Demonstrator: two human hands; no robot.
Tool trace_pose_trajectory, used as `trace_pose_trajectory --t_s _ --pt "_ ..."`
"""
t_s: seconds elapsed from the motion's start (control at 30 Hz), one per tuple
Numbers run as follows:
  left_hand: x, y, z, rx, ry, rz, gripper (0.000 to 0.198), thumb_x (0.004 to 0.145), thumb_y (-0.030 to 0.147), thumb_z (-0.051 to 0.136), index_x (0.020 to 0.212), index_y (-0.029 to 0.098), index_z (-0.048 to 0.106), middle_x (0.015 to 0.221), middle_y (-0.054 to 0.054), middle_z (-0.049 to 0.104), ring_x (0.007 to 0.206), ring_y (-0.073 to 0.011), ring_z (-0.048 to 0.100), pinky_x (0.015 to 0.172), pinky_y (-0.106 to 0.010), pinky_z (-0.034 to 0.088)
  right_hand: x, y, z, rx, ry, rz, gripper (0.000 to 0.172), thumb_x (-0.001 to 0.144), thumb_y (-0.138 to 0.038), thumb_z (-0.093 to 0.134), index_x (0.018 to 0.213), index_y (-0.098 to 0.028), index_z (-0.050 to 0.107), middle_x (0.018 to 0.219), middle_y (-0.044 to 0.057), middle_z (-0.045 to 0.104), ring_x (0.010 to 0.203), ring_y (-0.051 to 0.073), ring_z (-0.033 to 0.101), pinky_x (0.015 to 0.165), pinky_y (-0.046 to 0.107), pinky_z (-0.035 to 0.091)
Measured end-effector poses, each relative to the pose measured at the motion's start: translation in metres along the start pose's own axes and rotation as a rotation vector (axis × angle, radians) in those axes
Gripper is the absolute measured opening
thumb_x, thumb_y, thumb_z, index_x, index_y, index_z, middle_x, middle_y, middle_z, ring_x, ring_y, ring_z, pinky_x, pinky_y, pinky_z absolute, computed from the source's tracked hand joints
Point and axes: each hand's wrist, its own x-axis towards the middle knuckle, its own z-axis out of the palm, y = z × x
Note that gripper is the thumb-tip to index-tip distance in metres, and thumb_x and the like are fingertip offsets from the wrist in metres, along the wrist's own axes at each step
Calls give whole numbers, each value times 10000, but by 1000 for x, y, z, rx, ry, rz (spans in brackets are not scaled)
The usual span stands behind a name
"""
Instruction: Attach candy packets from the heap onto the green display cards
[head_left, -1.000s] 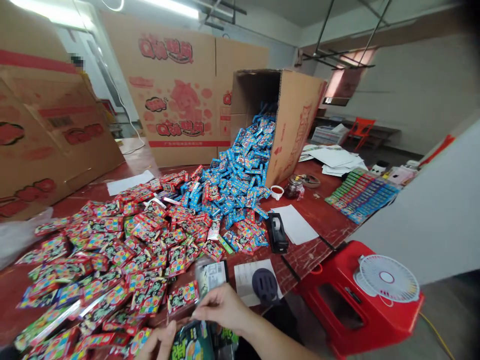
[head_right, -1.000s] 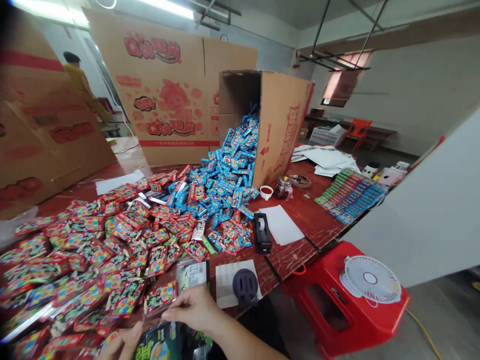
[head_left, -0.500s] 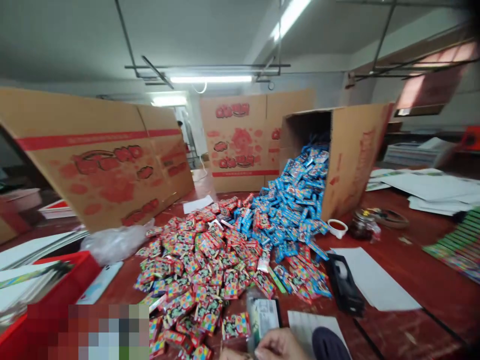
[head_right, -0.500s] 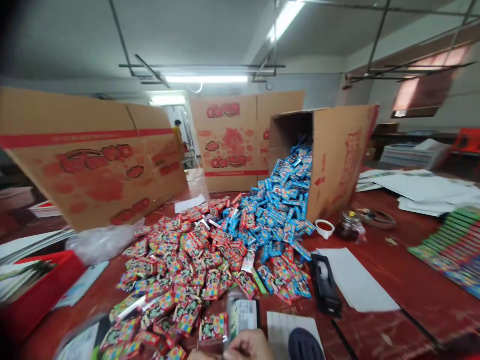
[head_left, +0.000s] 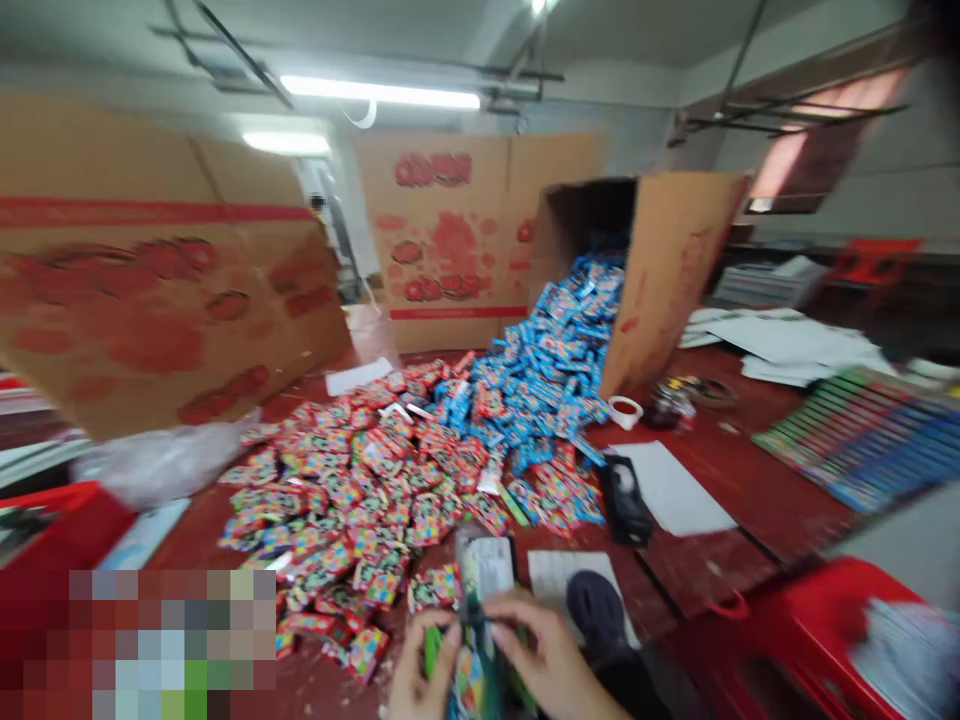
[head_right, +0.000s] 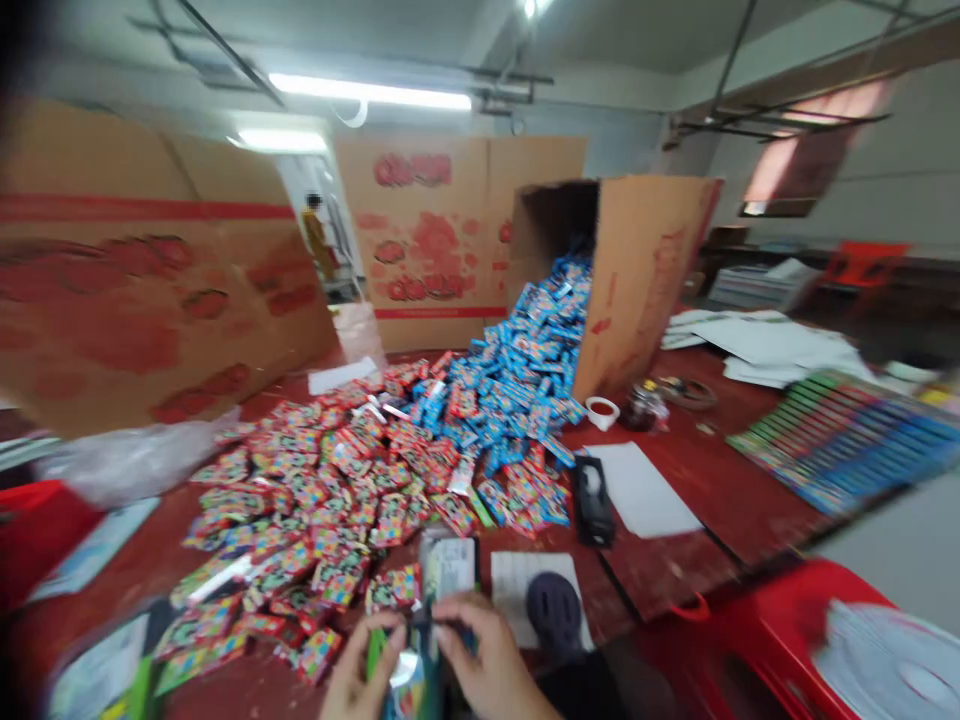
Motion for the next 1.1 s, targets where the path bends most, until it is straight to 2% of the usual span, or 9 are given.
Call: trace_pose_trajectory --t_s 0.03,0.13,0.27,0.4,0.5,0.67,0.77,0.93,1.1 --pt "9 5 2 2 -9 -48 455 589 581 709 814 201 597 800 -33 642 810 -219 587 700 -268 462 2 1 -18 -78 96 28 217 843 -324 514 971 -211 649 965 93 670 922 212 615 820 323 485" --pt "38 13 21 -39 -150 -160 512 602 607 675 901 204 571 788 -25 642 712 -215 607 623 -289 487 6 20 -81 -357 365 90 195 837 -250 465 911 -181 632 904 97 657 839 208 614 718 306 498" --pt "53 7 67 -82 -346 -220 512 603 607 667 890 200 550 663 -4 632 600 -208 610 575 -309 499 5 49 -132 -572 325 182 168 782 -132 471 838 -163 626 819 78 632 786 200 592 742 324 475" --pt "48 -8 106 -75 -409 -195 503 607 633 631 839 194 549 621 -1 619 586 -204 599 571 -308 493 17 62 -130 -568 187 206 166 719 -78 544 817 -164 645 793 46 632 719 167 585 705 275 468" --pt "45 -17 118 -25 -411 -145 457 619 607 632 803 196 557 667 -10 631 652 -217 603 633 -323 489 30 70 -122 -564 102 235 187 692 -66 576 830 -160 660 796 38 621 697 151 583 670 245 462" --pt "43 -25 121 58 -403 -54 345 684 535 603 797 214 542 972 -65 662 948 -262 584 893 -393 406 38 83 -121 -572 36 294 213 664 -66 601 842 -157 677 771 32 602 667 146 571 664 246 454" --pt "42 -28 120 89 -409 -25 322 708 517 577 813 216 527 1033 -85 648 1008 -270 567 938 -415 373 37 88 -121 -573 48 337 198 656 -93 627 835 -166 667 752 21 589 661 146 568 661 253 456" --pt "40 -28 119 134 -408 12 321 732 517 551 829 212 528 979 -73 651 956 -252 585 890 -381 413 34 87 -119 -582 115 394 121 647 -116 646 758 -160 626 870 43 575 743 153 576 697 263 457" --pt "38 -30 117 181 -414 27 329 754 516 539 855 203 539 773 -21 634 745 -221 592 741 -343 455 34 81 -123 -611 121 418 246 622 -101 673 854 -164 615 796 23 575 696 164 559 663 282 427"
